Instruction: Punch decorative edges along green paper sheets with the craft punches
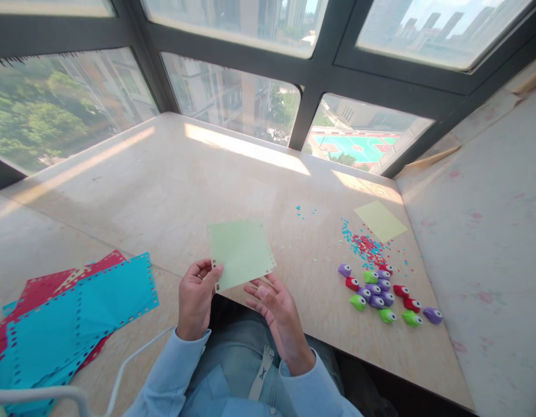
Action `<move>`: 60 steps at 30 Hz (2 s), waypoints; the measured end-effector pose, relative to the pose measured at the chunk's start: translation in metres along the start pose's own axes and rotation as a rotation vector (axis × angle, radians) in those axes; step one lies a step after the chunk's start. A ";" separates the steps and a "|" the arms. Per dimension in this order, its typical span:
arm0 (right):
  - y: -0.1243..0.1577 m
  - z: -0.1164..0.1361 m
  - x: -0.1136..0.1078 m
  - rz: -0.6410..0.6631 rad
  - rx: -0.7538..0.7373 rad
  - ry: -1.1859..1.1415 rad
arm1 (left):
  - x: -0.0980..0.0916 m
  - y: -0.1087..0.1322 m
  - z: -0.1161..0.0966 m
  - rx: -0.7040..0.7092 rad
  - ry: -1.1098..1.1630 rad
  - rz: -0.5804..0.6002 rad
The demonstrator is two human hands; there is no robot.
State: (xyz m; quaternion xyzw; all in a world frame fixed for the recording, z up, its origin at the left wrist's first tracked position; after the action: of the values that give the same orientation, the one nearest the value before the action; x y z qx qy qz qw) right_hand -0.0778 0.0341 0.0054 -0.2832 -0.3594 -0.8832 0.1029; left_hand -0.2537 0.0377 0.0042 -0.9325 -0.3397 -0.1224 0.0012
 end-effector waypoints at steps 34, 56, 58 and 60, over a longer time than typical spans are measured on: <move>-0.041 0.039 -0.052 0.006 -0.097 0.520 | 0.146 -0.150 -0.076 0.463 -1.628 0.481; -0.006 0.027 -0.096 0.022 -0.124 0.211 | 0.225 -0.082 0.008 0.222 -1.004 0.864; -0.004 0.027 -0.096 0.019 -0.125 0.199 | 0.240 -0.059 0.018 0.184 -0.889 0.913; -0.002 0.027 -0.096 0.008 -0.129 0.188 | 0.255 -0.039 0.024 0.153 -0.784 0.966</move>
State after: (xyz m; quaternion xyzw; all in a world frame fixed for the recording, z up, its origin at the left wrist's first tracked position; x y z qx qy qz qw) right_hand 0.0121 0.0524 -0.0351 -0.2067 -0.2895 -0.9267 0.1212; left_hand -0.0846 0.2309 0.0357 -0.9537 0.1372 0.2677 -0.0013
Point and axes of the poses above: each hand's wrist, its own y-axis away from the middle knuckle, its own x-axis out of the palm, z = x × y, the point moved 6 cm from there along -y, towards the middle knuckle, and after that the axes turned 15 degrees about x, right-handed, at the moved point
